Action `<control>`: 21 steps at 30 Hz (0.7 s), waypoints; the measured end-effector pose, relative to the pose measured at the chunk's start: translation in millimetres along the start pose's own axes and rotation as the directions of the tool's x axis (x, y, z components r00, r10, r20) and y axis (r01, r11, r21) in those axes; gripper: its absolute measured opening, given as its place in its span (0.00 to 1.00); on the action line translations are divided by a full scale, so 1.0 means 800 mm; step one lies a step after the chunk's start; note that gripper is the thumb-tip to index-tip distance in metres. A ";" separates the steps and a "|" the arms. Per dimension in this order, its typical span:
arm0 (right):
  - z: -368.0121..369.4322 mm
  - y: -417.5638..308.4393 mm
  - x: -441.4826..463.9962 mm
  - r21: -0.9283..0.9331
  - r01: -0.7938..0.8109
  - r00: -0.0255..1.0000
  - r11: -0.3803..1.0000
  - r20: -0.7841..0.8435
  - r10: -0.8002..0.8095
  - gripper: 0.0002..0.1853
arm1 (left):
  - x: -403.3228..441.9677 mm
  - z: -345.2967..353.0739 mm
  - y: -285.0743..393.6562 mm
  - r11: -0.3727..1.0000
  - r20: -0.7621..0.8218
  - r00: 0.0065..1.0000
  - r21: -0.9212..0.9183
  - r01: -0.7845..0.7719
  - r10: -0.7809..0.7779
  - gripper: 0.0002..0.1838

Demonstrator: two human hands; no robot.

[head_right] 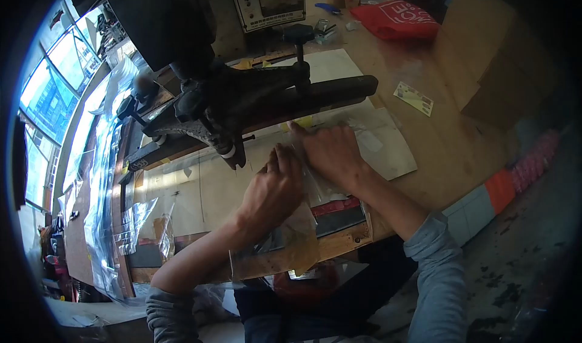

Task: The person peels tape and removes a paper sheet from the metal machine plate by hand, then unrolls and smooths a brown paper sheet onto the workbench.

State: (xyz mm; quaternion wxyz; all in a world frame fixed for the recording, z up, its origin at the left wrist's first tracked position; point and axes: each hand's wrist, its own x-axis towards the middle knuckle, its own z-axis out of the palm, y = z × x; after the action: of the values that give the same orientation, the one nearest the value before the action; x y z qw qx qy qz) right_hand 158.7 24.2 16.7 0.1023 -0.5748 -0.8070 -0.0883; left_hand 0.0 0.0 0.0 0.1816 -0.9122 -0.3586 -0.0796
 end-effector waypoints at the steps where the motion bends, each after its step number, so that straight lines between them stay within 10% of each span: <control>1: -0.006 -0.004 -0.003 -0.012 -0.038 0.999 0.999 0.002 0.038 0.27 | -0.002 0.000 0.000 1.000 -0.017 1.000 0.000 -0.007 0.007 0.35; 21: 0.008 0.021 -0.018 -0.060 -0.052 0.994 0.997 -0.098 0.046 0.24 | -0.012 -0.002 -0.028 0.983 -0.133 0.975 -0.013 -0.181 0.177 0.26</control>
State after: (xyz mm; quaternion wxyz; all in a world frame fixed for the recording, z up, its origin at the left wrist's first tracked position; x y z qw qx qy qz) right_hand 178.7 18.1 7.4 0.1254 -0.5924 -0.7837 -0.1386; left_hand -22.1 8.7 5.4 0.1998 -0.9358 -0.2612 -0.1273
